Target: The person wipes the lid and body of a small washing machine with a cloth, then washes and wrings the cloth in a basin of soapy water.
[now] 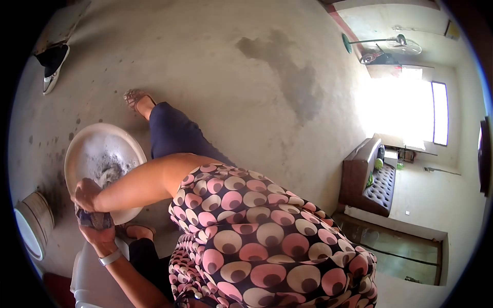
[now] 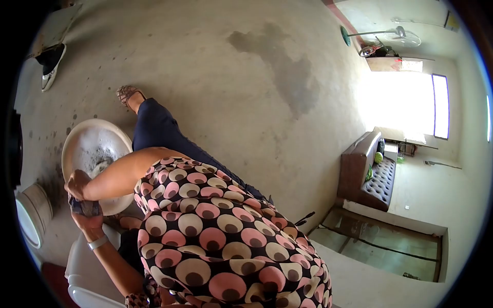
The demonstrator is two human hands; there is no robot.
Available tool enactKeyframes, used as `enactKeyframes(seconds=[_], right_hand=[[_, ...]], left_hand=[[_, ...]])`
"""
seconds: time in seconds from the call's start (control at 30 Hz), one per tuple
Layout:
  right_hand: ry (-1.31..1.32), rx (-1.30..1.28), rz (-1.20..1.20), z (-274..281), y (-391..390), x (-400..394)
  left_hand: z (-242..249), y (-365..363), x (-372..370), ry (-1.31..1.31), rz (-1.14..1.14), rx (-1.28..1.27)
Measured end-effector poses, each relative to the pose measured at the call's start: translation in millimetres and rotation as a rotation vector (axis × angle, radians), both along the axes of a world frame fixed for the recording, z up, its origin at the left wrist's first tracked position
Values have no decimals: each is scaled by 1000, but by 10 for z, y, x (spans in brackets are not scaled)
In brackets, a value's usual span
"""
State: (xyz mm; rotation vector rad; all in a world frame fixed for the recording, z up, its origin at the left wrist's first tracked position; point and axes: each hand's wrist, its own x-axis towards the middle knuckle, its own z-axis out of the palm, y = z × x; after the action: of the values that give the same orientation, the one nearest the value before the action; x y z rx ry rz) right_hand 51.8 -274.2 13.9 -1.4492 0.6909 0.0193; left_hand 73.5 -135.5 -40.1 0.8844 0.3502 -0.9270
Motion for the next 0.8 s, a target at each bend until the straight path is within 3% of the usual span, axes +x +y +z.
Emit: enactKeyframes(seconds=[0.03,0.1,0.17,0.27,0.3,0.37,0.4,0.47,0.53,0.63,0.7,0.77,0.8], right_hand=[[13,-18,16,-34,-3,15],[221,186,12,-75,4,113],[388,375,89,-109,-41,205],[37,119,164,-419,169,193],[36,115,172,-427,213,121],[-300,-86,429,-429,292,-36],[-302,-89,434,-426,370,-142],[-603,-480,335,-415,485,-320],[-644,-500,404,-446,454,-348],[-748,-575,480,-555,389,-230],[-803,-468,633,-578,314,-148],[-830,-511,580,-559,324,-138],[-890,-718,570,-590,343,-101]], left_hand=[[40,-27,-18,-1,6,3],[236,-195,-68,194,238,233],[188,-153,-57,177,255,249],[-132,103,67,204,293,229],[-203,168,86,199,292,234],[-323,261,79,180,273,236],[-346,255,57,162,263,239],[-356,220,11,132,241,249],[-359,224,5,104,220,271],[-493,275,23,-131,53,505],[-644,401,76,-454,-209,855],[-783,492,112,-762,-484,1199],[-846,536,128,-866,-588,1333]])
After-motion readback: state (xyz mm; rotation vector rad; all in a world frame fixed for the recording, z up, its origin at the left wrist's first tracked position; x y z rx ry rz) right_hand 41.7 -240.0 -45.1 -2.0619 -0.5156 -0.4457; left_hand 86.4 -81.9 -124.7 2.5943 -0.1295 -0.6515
